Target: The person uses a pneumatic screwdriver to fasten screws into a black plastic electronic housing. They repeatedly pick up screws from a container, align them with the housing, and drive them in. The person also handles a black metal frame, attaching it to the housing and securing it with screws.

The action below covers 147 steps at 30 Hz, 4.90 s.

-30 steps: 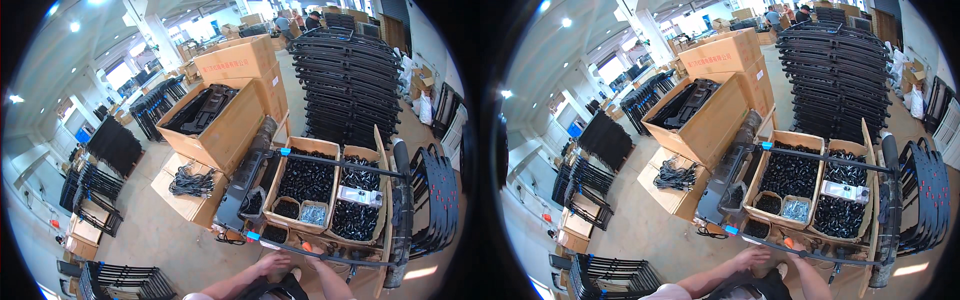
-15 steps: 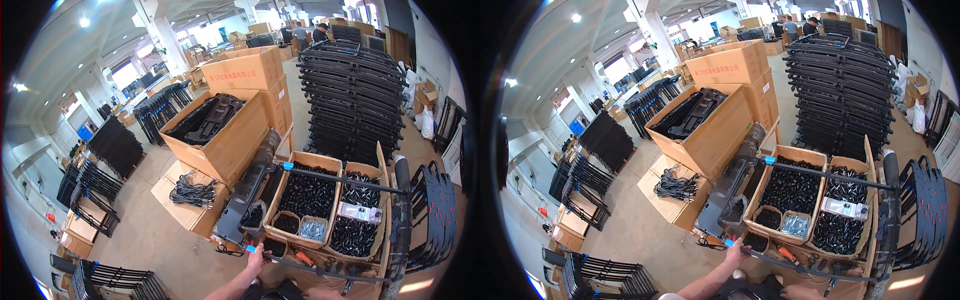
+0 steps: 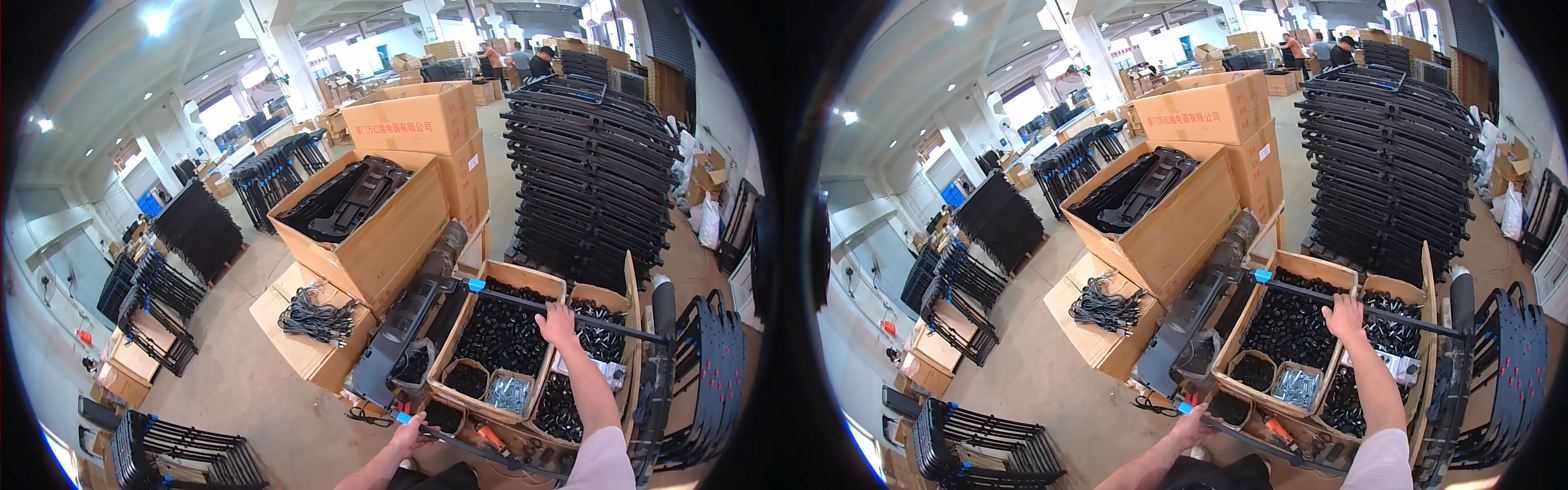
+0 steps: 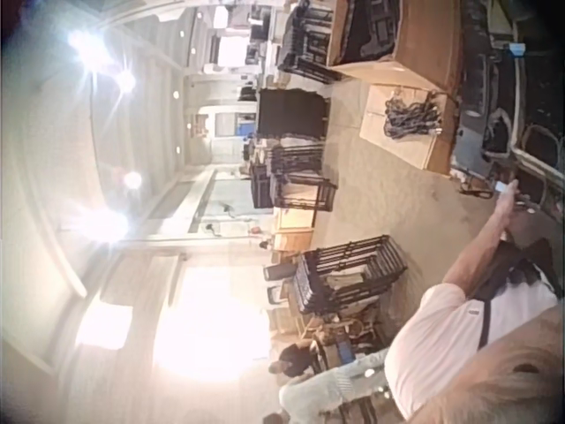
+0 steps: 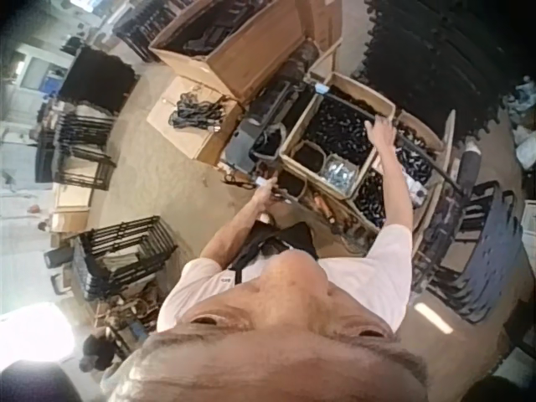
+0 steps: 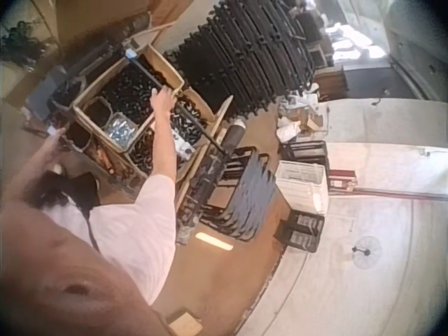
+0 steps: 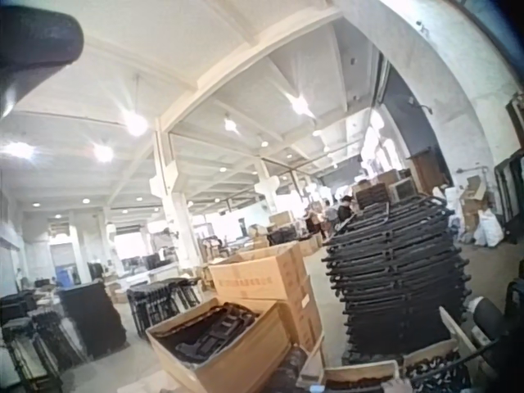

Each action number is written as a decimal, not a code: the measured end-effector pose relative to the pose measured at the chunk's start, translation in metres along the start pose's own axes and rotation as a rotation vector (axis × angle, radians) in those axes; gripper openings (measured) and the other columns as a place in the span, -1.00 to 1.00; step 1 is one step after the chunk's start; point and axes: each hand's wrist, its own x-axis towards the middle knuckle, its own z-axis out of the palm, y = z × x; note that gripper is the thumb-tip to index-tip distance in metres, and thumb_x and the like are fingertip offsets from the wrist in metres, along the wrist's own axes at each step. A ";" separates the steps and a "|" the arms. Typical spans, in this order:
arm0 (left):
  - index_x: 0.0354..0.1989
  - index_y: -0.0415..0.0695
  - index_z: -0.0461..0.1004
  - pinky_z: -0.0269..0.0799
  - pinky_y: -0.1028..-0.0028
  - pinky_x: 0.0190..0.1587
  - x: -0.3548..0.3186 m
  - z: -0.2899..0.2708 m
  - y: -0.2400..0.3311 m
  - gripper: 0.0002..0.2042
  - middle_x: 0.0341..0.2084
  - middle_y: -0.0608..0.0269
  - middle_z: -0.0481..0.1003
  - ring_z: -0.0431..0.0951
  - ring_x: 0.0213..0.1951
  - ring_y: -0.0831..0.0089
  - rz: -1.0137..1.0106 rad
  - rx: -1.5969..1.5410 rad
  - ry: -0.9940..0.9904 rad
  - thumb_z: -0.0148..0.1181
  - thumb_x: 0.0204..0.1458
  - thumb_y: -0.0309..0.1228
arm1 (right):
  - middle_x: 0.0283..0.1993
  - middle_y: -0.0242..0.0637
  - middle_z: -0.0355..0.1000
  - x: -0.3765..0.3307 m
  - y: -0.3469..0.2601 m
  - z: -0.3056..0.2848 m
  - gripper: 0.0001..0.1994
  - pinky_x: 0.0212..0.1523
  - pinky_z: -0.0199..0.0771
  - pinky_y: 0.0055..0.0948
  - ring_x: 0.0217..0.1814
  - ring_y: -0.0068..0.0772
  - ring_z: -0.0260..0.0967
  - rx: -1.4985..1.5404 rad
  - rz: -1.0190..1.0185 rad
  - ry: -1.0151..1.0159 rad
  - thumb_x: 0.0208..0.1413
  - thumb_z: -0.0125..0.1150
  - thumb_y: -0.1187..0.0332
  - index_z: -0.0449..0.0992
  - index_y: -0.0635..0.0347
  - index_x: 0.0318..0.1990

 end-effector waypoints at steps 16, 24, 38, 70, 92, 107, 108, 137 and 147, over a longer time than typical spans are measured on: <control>0.21 -0.21 0.32 0.63 0.13 0.07 0.004 -0.006 -0.007 -0.44 -0.03 -0.06 0.71 0.74 -0.06 0.06 0.002 -0.041 0.030 0.13 0.38 0.07 | 0.25 0.13 0.57 0.070 -0.016 0.014 -0.34 0.41 0.42 -0.01 0.38 0.14 0.48 0.027 0.220 -0.503 0.40 0.06 -0.21 0.65 0.29 0.15; -0.04 -0.11 0.39 0.65 -0.02 0.11 0.001 -0.013 -0.038 -0.66 -0.08 -0.05 0.70 0.73 -0.05 0.02 0.078 -0.354 -0.031 0.14 0.39 -0.06 | 0.05 0.20 0.64 0.073 -0.048 -0.054 -0.35 0.26 0.55 0.05 0.19 0.22 0.59 0.029 0.138 -0.291 0.37 0.11 -0.24 0.73 0.28 0.01; -0.01 -0.27 0.44 0.65 -0.06 0.06 -0.160 -0.125 0.005 -0.71 -0.21 -0.07 0.66 0.71 -0.10 -0.05 0.550 -0.495 -0.015 0.15 0.36 -0.25 | -0.44 -0.02 0.54 0.022 -0.274 -0.237 -0.40 -0.19 0.48 -0.09 -0.31 -0.01 0.55 0.271 -0.198 -0.078 0.44 0.05 -0.16 0.66 0.32 -0.14; -0.03 -0.19 0.61 0.52 0.35 0.12 0.024 -0.678 0.281 -0.71 -0.17 0.31 0.66 0.62 -0.08 0.44 0.738 0.019 0.496 0.44 0.06 -0.62 | -0.02 -0.29 0.66 -0.327 -0.599 0.138 -0.67 0.13 0.58 -0.22 0.05 -0.30 0.60 0.754 -0.223 -0.651 0.04 0.59 0.41 0.70 0.20 -0.02; 0.38 -0.22 0.36 0.53 0.25 0.15 0.153 -0.679 0.336 -0.40 0.23 0.01 0.54 0.55 0.22 0.22 0.737 0.105 1.066 0.32 0.28 -0.13 | -0.21 0.17 0.64 -0.283 -0.657 0.258 -0.57 0.04 0.60 0.03 -0.06 0.29 0.60 0.113 -0.149 -0.913 0.19 0.36 0.01 0.68 0.29 -0.18; 0.30 -0.10 0.42 0.59 0.14 0.17 0.031 -0.478 0.303 -0.22 0.05 0.14 0.57 0.61 0.06 0.19 0.653 -0.949 0.093 -0.23 0.38 0.40 | 0.09 0.07 0.67 -0.362 -0.513 0.212 -0.44 0.21 0.59 -0.26 0.15 -0.10 0.67 0.292 0.241 -1.080 0.22 0.33 0.10 0.61 0.37 0.22; 0.30 -0.11 0.42 0.58 0.14 0.18 0.036 -0.479 0.301 -0.22 0.05 0.14 0.56 0.61 0.06 0.19 0.682 -0.917 0.109 -0.23 0.38 0.40 | 0.08 0.06 0.68 -0.367 -0.508 0.213 -0.46 0.21 0.60 -0.26 0.14 -0.10 0.67 0.307 0.253 -1.064 0.22 0.33 0.11 0.62 0.37 0.21; -0.03 -0.16 0.70 0.66 0.17 -0.01 0.073 -0.490 -0.067 -0.52 -0.25 -0.02 0.73 0.76 -0.18 0.10 0.020 1.000 0.320 -0.01 0.25 -0.05 | -0.36 -0.13 0.69 -0.575 -0.312 0.181 -0.67 -0.28 0.66 -0.21 -0.42 -0.23 0.66 0.417 0.629 -0.812 0.08 0.39 0.18 0.75 0.26 -0.14; 0.21 -0.13 0.62 0.40 0.10 0.39 0.054 -0.276 -0.111 -0.40 0.25 -0.13 0.54 0.52 0.32 -0.05 0.350 1.234 0.148 0.02 0.28 0.11 | -0.34 -0.20 0.67 -0.635 -0.192 0.132 -0.72 -0.38 0.60 -0.36 -0.44 -0.39 0.60 0.773 0.904 -0.569 0.17 0.30 0.28 0.71 0.33 -0.13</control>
